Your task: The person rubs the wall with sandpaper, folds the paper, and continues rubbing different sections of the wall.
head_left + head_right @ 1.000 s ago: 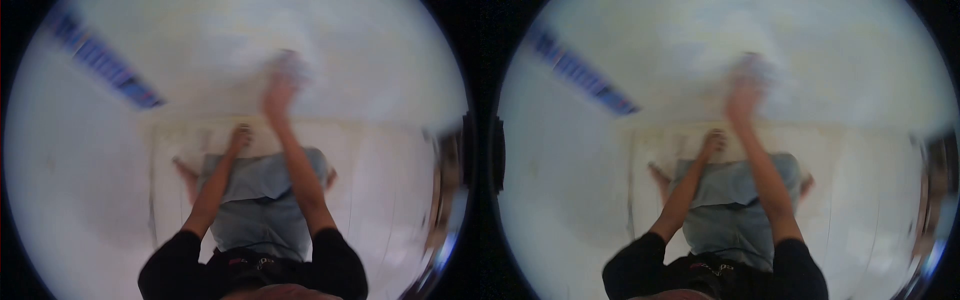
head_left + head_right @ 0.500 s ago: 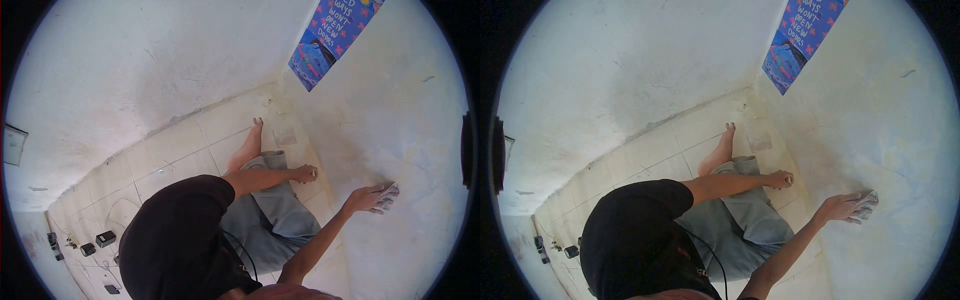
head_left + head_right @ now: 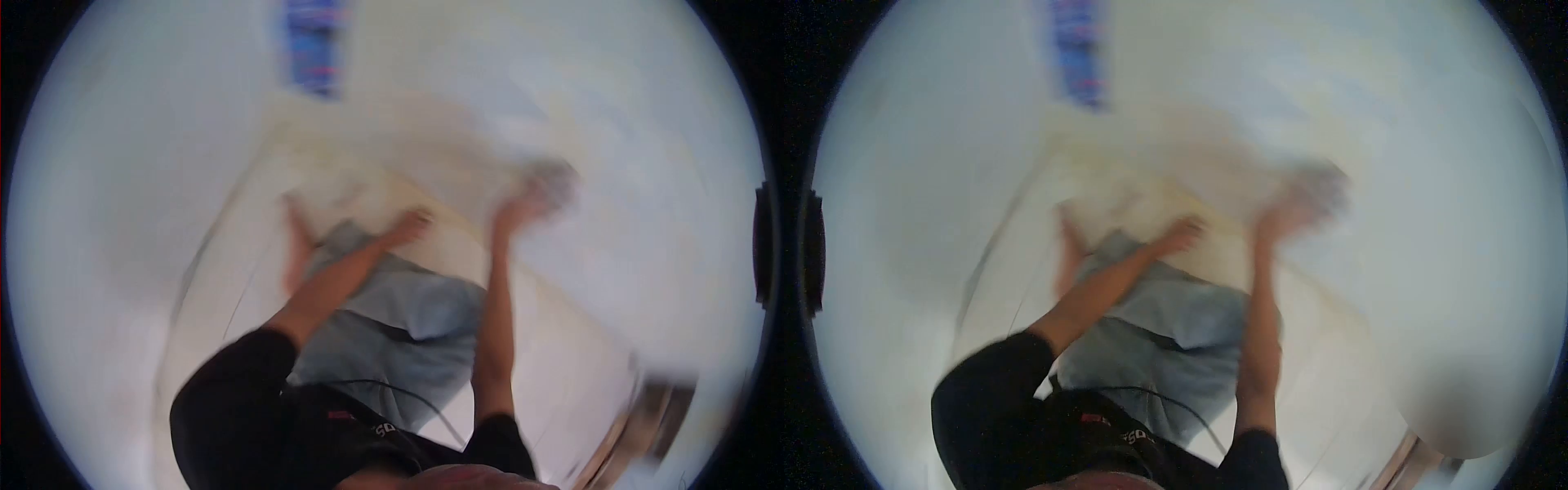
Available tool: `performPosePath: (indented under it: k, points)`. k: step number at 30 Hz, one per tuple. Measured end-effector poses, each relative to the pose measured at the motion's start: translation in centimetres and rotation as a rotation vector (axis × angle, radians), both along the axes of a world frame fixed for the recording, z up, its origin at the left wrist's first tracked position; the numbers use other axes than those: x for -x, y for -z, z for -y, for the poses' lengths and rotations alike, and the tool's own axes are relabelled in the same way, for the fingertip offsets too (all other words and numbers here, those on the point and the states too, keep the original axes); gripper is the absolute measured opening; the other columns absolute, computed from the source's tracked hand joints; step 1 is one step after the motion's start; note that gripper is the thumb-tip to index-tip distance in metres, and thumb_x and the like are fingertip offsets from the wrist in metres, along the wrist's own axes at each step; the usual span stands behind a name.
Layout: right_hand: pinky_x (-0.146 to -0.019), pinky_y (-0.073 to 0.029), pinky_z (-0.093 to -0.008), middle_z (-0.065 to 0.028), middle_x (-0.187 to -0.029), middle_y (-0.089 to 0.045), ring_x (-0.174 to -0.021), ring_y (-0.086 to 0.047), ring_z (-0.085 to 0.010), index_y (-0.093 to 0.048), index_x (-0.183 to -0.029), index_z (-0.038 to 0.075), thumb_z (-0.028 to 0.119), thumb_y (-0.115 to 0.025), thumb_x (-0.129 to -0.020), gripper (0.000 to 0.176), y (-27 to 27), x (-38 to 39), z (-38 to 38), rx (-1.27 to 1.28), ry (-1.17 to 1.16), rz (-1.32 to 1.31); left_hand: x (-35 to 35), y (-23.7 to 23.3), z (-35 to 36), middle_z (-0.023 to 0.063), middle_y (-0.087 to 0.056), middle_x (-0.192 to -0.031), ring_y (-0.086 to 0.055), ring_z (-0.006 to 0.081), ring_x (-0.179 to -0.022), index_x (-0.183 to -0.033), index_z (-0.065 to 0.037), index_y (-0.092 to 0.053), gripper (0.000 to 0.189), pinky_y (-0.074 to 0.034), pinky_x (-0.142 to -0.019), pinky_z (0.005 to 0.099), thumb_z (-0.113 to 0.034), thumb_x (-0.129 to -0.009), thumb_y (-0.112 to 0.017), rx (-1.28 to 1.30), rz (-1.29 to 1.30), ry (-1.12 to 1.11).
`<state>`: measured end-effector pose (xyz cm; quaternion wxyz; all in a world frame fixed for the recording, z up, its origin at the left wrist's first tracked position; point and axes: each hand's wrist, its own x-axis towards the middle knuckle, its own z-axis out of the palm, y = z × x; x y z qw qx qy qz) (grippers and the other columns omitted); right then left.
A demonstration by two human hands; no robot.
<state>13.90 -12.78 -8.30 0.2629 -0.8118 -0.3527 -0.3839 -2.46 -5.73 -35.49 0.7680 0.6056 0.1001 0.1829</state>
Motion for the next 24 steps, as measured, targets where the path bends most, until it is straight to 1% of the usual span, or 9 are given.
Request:
performPosePath:
  k: [1, 2, 3, 4, 5, 7, 12, 20, 24]
  points:
    - [-0.119, 0.002, -0.0559, -0.0173, -0.163, -0.011, -0.150, -0.004, -0.0385, -0.017, -0.156, 0.008, 0.026, -0.032, -0.104, 0.058, -2.0, 2.1, 0.1, -0.054, -0.095, -0.137, -2.3, 7.7, -2.5, 0.0096, -0.061, -0.121, -0.050, 0.0306, -0.119, -0.112, -0.010, -0.064, 0.028, -0.035, -0.106, 0.0457, -0.018, -0.085, -0.063, -0.947, 0.250, -0.135]
    - [-0.119, 0.003, -0.0571, -0.0177, -0.162, -0.011, -0.149, -0.003, -0.0423, -0.018, -0.155, 0.006, 0.024, -0.037, -0.101, 0.060, -2.4, 2.9, -0.5, -0.053, 0.014, -0.190, -0.4, 2.2, -1.7, 0.0095, -0.063, -0.120, -0.051, 0.0314, -0.118, -0.114, -0.009, -0.064, 0.029, -0.033, -0.108, 0.0452, -0.016, -0.086, -0.061, -0.298, -0.155, -0.017]
    - [-0.119, 0.003, -0.0551, -0.0213, -0.160, -0.016, -0.149, -0.006, -0.0418, -0.024, -0.153, 0.003, 0.023, -0.037, -0.102, 0.056, -2.4, 2.9, -0.9, -0.074, 0.037, -0.122, -1.0, 4.3, -3.3, 0.0094, -0.066, -0.111, -0.059, 0.0276, -0.105, -0.118, -0.008, -0.062, 0.031, -0.044, -0.098, 0.0414, -0.014, -0.088, -0.061, -0.316, -0.378, 0.018]
    - [-0.118, 0.003, -0.0586, -0.0189, -0.162, -0.013, -0.149, -0.004, -0.0419, -0.025, -0.153, 0.004, 0.019, -0.040, -0.100, 0.058, -2.7, 3.2, -1.4, -0.205, -0.074, -0.327, -0.6, -6.0, -2.5, 0.0087, -0.067, -0.101, -0.064, 0.0203, -0.085, -0.121, -0.007, -0.060, 0.031, -0.053, -0.076, 0.0343, -0.015, -0.091, -0.058, 0.066, -0.485, -0.058]
    - [-0.117, 0.003, -0.0621, -0.0159, -0.162, -0.013, -0.149, -0.001, -0.0418, -0.024, -0.154, 0.004, 0.017, -0.045, -0.097, 0.061, -3.2, 3.1, -1.6, -0.105, 0.017, -0.269, -1.1, -5.9, -2.9, 0.0078, -0.066, -0.097, -0.063, 0.0141, -0.073, -0.124, -0.006, -0.057, 0.033, -0.051, -0.060, 0.0271, -0.020, -0.094, -0.057, 0.032, -0.406, -0.090]
    - [-0.116, 0.003, -0.0632, -0.0143, -0.162, -0.015, -0.150, 0.000, -0.0405, -0.026, -0.153, 0.005, 0.017, -0.048, -0.096, 0.063, -3.8, 2.9, -1.4, -0.142, 0.004, -0.346, -1.6, -11.1, -2.1, 0.0096, -0.064, -0.096, -0.061, 0.0152, -0.070, -0.125, -0.004, -0.053, 0.035, -0.049, -0.058, 0.0274, -0.021, -0.095, -0.057, -0.074, -0.507, -0.018]
    - [-0.117, 0.001, -0.0621, -0.0147, -0.161, -0.020, -0.149, -0.004, -0.0403, -0.027, -0.152, 0.004, 0.018, -0.049, -0.096, 0.062, -4.7, 4.2, -0.8, -0.208, 0.001, -0.309, -1.2, -12.2, -1.3, 0.0101, -0.062, -0.099, -0.061, 0.0160, -0.073, -0.123, -0.003, -0.053, 0.031, -0.049, -0.058, 0.0290, -0.021, -0.098, -0.054, -0.105, -0.490, -0.008]
    - [-0.118, -0.002, -0.0610, -0.0146, -0.159, -0.026, -0.149, -0.010, -0.0406, -0.025, -0.153, 0.008, 0.021, -0.049, -0.097, 0.063, -4.5, 4.0, 1.1, -0.150, -0.059, -0.277, -1.2, -12.3, -1.2, 0.0101, -0.062, -0.098, -0.061, 0.0162, -0.073, -0.124, -0.003, -0.053, 0.031, -0.049, -0.057, 0.0291, -0.021, -0.098, -0.053, -0.151, -0.486, -0.008]
    - [-0.118, -0.004, -0.0604, -0.0126, -0.158, -0.027, -0.149, -0.011, -0.0382, -0.026, -0.154, 0.013, 0.023, -0.052, -0.097, 0.064, -1.7, 6.1, 5.5, -0.111, 0.005, -0.270, -1.3, -12.0, -1.4, 0.0104, -0.061, -0.097, -0.061, 0.0165, -0.073, -0.124, -0.002, -0.053, 0.034, -0.049, -0.057, 0.0290, -0.022, -0.097, -0.054, -0.196, -0.496, 0.035]
